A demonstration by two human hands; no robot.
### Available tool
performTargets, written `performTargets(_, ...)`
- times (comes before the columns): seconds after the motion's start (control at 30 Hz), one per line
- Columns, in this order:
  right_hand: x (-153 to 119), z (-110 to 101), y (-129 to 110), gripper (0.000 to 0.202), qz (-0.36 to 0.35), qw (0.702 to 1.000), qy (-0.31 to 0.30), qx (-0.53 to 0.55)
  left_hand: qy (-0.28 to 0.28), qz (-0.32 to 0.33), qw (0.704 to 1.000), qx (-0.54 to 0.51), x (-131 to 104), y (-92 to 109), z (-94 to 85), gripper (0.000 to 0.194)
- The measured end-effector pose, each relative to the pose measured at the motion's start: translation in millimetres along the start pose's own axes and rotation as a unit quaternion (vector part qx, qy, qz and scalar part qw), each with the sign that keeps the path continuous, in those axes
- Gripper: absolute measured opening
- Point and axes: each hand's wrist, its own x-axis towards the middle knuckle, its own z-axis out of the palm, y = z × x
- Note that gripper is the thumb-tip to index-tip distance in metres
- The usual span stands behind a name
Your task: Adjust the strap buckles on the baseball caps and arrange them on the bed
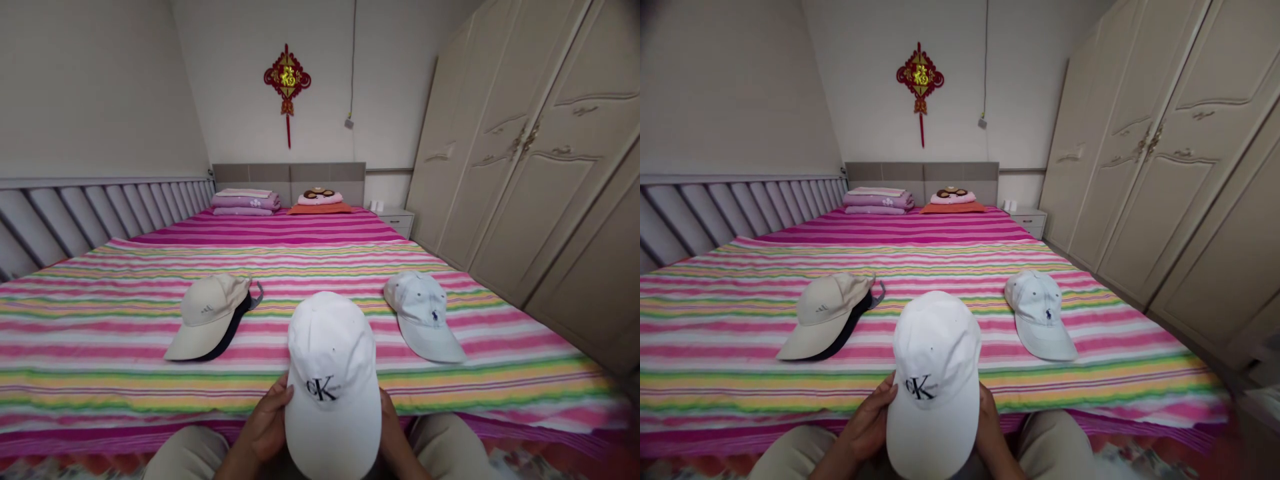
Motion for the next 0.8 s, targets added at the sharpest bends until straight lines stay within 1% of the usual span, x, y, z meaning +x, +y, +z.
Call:
performTargets(0.07,-4.5,-3.8,-3.1,0.029,0.032,0.997,0.003,0.068,0.024,0.006,1.000,0.003,9.0,1.8,-0.8,0.028)
performTargets(0.13,-7.1,-9.1,-7.0,0.031,0.067,0.988,0.012,0.140,0.055,0.009,0.998,0.008,20.0,3.3,-0.5,0.030)
performTargets(0.17,-7.0,-12.0,-8.7,0.033,0.078,0.984,0.016,0.157,0.070,0.009,0.997,0.011,26.0,3.8,0.3,0.032)
performTargets(0.2,-5.8,-14.9,-10.1,0.034,0.084,0.985,0.018,0.151,0.081,0.008,0.997,0.014,32.4,4.3,1.6,0.034)
performTargets(0.27,0.4,-20.7,-12.3,0.034,0.086,0.991,0.015,0.101,0.085,0.003,0.996,0.020,45.9,5.0,5.4,0.038)
performTargets(0.37,18.2,-29.9,-15.7,0.036,0.080,0.996,0.022,0.037,0.067,0.001,0.997,0.029,68.7,5.2,13.4,0.042)
performTargets(0.47,41.3,-40.2,-21.1,0.034,0.078,0.995,0.045,0.036,0.067,0.007,0.997,0.038,95.3,4.5,21.7,0.045)
performTargets(0.6,70.8,-54.4,-27.9,0.027,0.070,0.993,0.088,0.032,0.111,0.003,0.991,0.069,134.0,1.4,28.3,0.045)
performTargets(0.7,88.3,-63.7,-29.5,0.021,0.065,0.990,0.122,0.023,0.136,-0.007,0.986,0.093,160.6,-2.9,28.3,0.043)
performTargets(0.8,99.9,-70.9,-27.8,0.020,0.062,0.986,0.154,0.015,0.163,-0.022,0.977,0.132,180.8,-7.9,26.6,0.042)
